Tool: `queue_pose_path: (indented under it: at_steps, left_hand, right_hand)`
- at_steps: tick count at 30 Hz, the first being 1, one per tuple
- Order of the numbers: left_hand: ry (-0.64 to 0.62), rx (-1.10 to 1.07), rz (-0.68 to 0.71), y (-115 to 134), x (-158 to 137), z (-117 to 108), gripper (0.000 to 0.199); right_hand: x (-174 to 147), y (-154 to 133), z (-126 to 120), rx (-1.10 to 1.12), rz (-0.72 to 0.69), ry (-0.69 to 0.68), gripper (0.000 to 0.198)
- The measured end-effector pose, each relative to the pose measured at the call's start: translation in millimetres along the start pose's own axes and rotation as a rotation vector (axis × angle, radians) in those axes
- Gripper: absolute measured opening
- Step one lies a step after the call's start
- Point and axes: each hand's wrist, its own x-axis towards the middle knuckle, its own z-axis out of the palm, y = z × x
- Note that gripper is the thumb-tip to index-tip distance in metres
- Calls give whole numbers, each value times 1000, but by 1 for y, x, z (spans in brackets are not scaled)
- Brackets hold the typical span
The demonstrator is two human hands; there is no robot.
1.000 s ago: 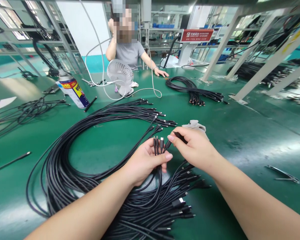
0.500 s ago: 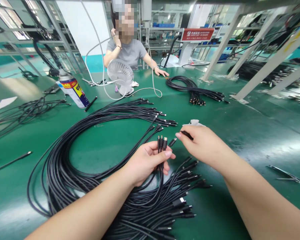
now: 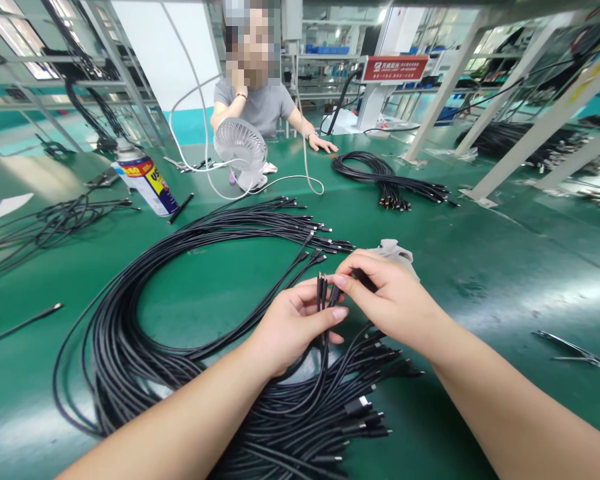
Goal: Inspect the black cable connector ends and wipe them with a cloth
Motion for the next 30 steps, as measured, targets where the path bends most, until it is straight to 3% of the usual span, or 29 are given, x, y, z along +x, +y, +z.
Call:
queue_pose_path:
  at_steps: [5,19,26,30]
  left_hand:
    - [-2,-52,-1,1,-1,1,30]
    - [-170,-358,-133,7,-3,-7,17]
    - [-52,-299,-97,6,-1,-4,23]
    - [-31,-210,-57,4,0,-5,26]
  right_hand:
    - [0,0,-3,19,-33,23,16]
    - [-2,0,2,70,10,49,16]
    - [-1,-3,0,-66,-101,210,13]
    - [-3,-3,-2,-102,-102,206,12]
